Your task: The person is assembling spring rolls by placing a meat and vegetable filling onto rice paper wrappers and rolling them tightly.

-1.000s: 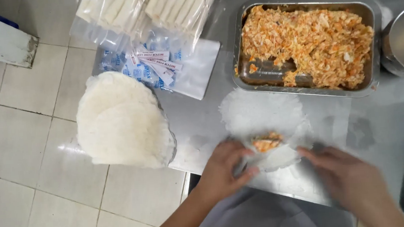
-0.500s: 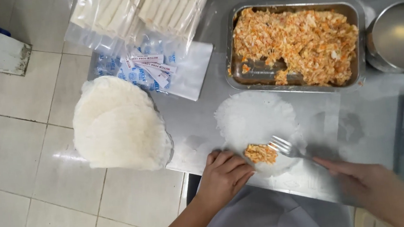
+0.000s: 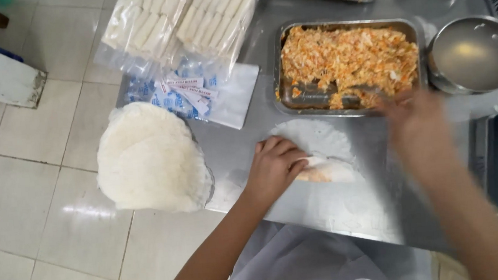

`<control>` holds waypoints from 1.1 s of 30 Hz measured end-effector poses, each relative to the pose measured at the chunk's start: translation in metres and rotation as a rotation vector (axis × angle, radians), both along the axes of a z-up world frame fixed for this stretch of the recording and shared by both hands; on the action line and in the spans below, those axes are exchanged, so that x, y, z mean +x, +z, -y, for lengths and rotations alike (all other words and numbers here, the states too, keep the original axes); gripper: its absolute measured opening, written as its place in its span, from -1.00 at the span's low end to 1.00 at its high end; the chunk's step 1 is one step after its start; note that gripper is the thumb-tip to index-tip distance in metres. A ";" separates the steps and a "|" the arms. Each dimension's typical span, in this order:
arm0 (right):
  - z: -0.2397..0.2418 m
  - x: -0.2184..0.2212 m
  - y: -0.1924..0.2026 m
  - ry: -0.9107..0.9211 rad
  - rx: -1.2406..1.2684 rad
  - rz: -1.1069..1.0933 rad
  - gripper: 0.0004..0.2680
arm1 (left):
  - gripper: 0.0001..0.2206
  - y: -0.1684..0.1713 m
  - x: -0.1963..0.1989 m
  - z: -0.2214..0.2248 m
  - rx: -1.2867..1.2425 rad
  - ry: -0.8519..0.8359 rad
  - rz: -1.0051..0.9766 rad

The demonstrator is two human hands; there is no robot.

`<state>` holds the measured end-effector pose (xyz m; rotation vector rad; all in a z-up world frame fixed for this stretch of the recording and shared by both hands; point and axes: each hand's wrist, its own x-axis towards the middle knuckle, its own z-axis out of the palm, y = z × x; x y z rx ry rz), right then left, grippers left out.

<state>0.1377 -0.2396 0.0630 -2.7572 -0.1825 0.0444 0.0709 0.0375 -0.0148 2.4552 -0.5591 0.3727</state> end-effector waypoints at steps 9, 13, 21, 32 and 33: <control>-0.071 -0.092 -0.070 0.484 0.159 0.249 -0.76 | -0.85 0.018 -0.039 0.014 -0.100 -0.037 0.027; -0.065 -0.098 -0.064 0.538 0.106 0.143 -0.83 | -0.95 0.017 -0.049 0.010 -0.165 -0.120 -0.046; -0.073 -0.078 -0.042 0.426 0.204 0.068 -0.93 | -0.94 0.005 -0.043 -0.021 -0.140 0.104 -0.169; -0.094 -0.070 -0.066 0.437 0.280 0.082 -0.55 | -0.87 0.024 -0.042 -0.007 -0.081 -0.010 0.006; -0.094 -0.071 -0.066 0.428 0.293 0.049 -0.43 | -0.88 0.026 -0.041 -0.004 -0.123 -0.069 0.072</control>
